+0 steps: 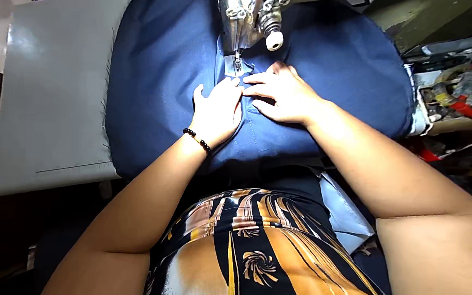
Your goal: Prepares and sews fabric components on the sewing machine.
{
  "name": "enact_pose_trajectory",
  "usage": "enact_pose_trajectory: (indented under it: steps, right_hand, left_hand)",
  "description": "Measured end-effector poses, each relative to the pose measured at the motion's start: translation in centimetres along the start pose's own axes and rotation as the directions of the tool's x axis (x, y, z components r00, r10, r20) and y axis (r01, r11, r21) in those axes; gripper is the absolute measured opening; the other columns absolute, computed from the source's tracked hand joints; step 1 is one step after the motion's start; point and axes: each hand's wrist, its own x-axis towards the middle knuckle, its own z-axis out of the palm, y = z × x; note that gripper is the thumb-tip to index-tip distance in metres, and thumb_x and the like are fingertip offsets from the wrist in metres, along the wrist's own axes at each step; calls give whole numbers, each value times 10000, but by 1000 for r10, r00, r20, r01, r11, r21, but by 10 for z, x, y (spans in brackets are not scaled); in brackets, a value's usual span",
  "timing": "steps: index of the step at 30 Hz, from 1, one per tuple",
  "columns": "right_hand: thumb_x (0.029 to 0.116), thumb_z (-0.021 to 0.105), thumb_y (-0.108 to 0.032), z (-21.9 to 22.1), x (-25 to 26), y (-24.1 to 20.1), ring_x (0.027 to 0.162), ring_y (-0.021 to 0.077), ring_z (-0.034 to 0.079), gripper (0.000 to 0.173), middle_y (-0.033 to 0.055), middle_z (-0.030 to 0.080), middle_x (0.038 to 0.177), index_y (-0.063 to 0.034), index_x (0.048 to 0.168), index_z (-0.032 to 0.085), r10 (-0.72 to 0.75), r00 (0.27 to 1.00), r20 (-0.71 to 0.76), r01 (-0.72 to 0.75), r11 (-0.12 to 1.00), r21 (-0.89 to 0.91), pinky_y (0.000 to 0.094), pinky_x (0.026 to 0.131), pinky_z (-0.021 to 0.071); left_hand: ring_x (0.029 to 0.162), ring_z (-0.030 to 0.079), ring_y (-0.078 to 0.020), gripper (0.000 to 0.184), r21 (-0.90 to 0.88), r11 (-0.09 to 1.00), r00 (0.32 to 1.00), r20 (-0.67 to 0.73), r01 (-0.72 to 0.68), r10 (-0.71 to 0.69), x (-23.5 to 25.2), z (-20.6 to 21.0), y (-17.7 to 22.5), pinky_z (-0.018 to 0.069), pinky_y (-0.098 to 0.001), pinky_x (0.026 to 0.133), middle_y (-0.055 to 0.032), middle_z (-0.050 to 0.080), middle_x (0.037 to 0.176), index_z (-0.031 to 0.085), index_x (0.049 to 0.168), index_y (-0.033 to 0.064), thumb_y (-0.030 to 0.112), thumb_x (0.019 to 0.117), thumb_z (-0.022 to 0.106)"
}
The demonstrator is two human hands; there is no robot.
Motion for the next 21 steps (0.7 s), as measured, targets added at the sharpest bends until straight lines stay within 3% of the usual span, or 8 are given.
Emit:
enact_pose_trajectory:
  steps: [7,21]
  right_hand:
    - [975,456,-317,-1,16,18,1289,375,551,408,35,649,1402,-241,1255,742,21,1000,-8,-21,1000,0,608,948,418]
    - [991,441,-319,4,20,33,1296,371,553,407,51,638,1418,-251,1267,732,-5,998,-67,4,1000,-9,614,969,410]
  left_hand:
    - [1523,361,-283,455,-49,996,996,41,81,-79,19,-5,-7,123,-829,1099,-10,470,1597,566,1462,167,289,1075,361]
    - [1543,321,-281,478,-59,995,996,56,78,-75,29,-4,-13,83,-829,1108,-19,438,1618,535,1489,165,302,1074,341]
